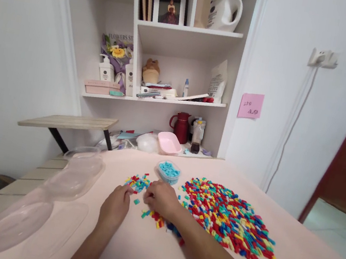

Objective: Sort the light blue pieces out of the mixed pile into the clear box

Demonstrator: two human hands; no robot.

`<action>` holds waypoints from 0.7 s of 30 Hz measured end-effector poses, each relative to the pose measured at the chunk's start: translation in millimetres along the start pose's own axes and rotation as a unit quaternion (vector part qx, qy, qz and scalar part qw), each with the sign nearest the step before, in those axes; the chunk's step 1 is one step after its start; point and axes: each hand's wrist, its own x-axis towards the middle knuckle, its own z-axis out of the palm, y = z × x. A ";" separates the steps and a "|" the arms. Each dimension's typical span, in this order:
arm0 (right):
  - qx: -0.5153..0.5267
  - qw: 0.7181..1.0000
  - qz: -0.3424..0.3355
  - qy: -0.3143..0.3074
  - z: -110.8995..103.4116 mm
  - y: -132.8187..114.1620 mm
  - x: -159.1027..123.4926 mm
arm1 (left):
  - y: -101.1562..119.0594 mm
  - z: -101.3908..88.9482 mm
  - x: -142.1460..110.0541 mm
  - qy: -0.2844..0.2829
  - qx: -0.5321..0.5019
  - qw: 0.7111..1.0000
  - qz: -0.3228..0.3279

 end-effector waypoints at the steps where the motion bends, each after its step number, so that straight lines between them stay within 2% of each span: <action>1: 0.018 1.000 0.001 0.019 -2.9 1.6 1.2 | 0.5 -0.4 -0.3 -0.002 0.004 1.000 0.001; 4: 0.087 0.988 0.020 0.127 -14.2 11.6 6.4 | 1.8 -0.6 -0.9 -0.015 0.013 1.000 0.007; 6: 0.145 0.964 0.055 0.214 -21.4 22.8 10.1 | 2.9 -0.4 -1.3 -0.024 0.015 1.000 0.011; 8: 0.208 0.936 0.105 0.263 -26.4 35.8 12.9 | 4.0 -0.4 -1.8 -0.034 0.016 0.999 0.014; 11: 0.263 0.914 0.152 0.269 -30.5 52.6 13.8 | 5.2 -1.1 -1.8 -0.051 0.018 0.998 0.012; 17: 0.284 0.898 0.162 0.295 -40.9 60.0 7.6 | 1.6 -0.1 2.1 -0.056 0.029 0.998 0.022; 19: 0.283 0.904 0.146 0.284 -41.0 54.6 5.2 | -0.2 0.9 2.5 -0.053 0.033 0.998 0.024; 21: 0.243 0.932 0.101 0.249 -35.3 45.1 3.4 | -1.4 1.5 2.3 -0.052 0.037 0.998 0.025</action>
